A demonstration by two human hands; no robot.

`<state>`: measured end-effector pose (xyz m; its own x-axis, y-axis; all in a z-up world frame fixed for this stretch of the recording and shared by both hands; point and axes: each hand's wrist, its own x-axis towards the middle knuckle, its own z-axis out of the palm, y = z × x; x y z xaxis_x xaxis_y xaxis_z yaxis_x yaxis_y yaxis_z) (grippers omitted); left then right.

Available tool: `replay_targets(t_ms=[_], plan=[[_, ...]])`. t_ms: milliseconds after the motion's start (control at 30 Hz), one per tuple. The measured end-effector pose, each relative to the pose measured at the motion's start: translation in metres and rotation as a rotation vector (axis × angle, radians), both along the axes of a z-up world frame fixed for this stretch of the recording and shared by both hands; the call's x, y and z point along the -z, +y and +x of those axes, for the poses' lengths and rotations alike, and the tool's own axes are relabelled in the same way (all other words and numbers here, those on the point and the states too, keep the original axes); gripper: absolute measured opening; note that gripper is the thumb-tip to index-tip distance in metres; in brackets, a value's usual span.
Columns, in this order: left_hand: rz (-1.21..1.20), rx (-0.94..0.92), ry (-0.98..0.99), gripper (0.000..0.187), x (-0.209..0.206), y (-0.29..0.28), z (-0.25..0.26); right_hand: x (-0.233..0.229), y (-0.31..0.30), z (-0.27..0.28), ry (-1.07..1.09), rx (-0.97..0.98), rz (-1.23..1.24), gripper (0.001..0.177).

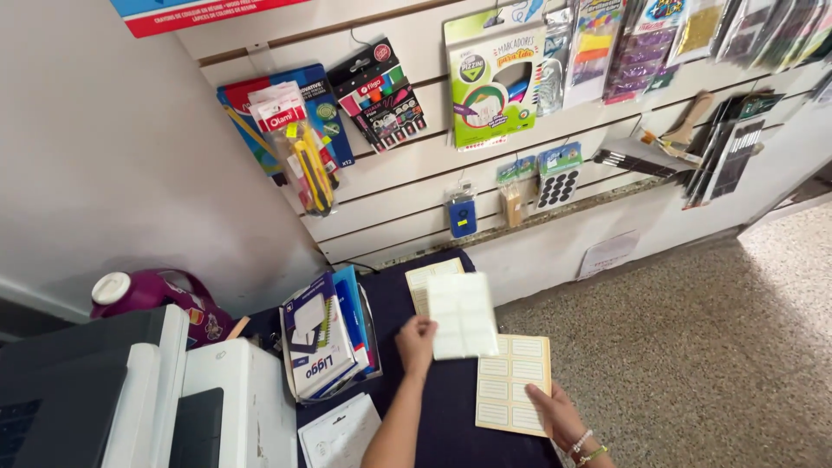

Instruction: The person organizes stationery items on a table in a store. They handle a small notepad, a yellow sticky note pad, and a brown cardboard box, moving them around and stacking them. The person also picks up and examines a small white box labeled 'Liggo'.

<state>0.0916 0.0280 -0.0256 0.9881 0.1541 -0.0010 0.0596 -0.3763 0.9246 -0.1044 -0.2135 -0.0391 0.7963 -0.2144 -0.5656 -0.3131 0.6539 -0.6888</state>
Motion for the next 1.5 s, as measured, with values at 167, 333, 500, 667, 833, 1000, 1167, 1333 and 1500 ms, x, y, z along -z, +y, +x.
replay_targets(t_ms=[167,333,500,667,833,1000,1167,1333,1500], plan=[[-0.035,-0.132,0.044,0.012,0.006,0.004,0.031,-0.008,0.002,0.002,0.011,-0.018,0.005,0.042],[-0.024,-0.209,0.060,0.011,0.007,-0.002,0.041,-0.003,0.002,0.003,-0.008,-0.002,0.016,0.046],[0.055,-0.226,0.124,0.013,0.002,-0.009,0.044,-0.012,0.003,0.003,0.021,-0.012,0.021,0.042],[0.254,-0.223,0.221,0.011,-0.023,-0.007,0.039,0.009,0.000,0.003,-0.006,-0.001,0.053,0.042],[0.392,-0.218,0.239,0.013,-0.026,-0.006,0.039,0.007,-0.002,0.004,0.005,0.012,0.089,0.042],[0.533,-0.212,0.130,0.018,-0.020,-0.007,0.040,0.002,-0.002,0.005,0.063,-0.008,0.041,0.042],[0.615,-0.183,0.067,0.024,-0.009,-0.008,0.042,0.004,-0.003,0.008,0.063,-0.001,0.038,0.045],[0.503,-0.195,0.086,0.022,-0.012,-0.002,0.036,0.013,-0.005,0.006,0.090,-0.019,-0.003,0.045],[0.152,-0.125,-0.219,0.013,-0.001,-0.007,0.016,0.017,-0.004,0.009,0.091,-0.012,-0.077,0.041]])
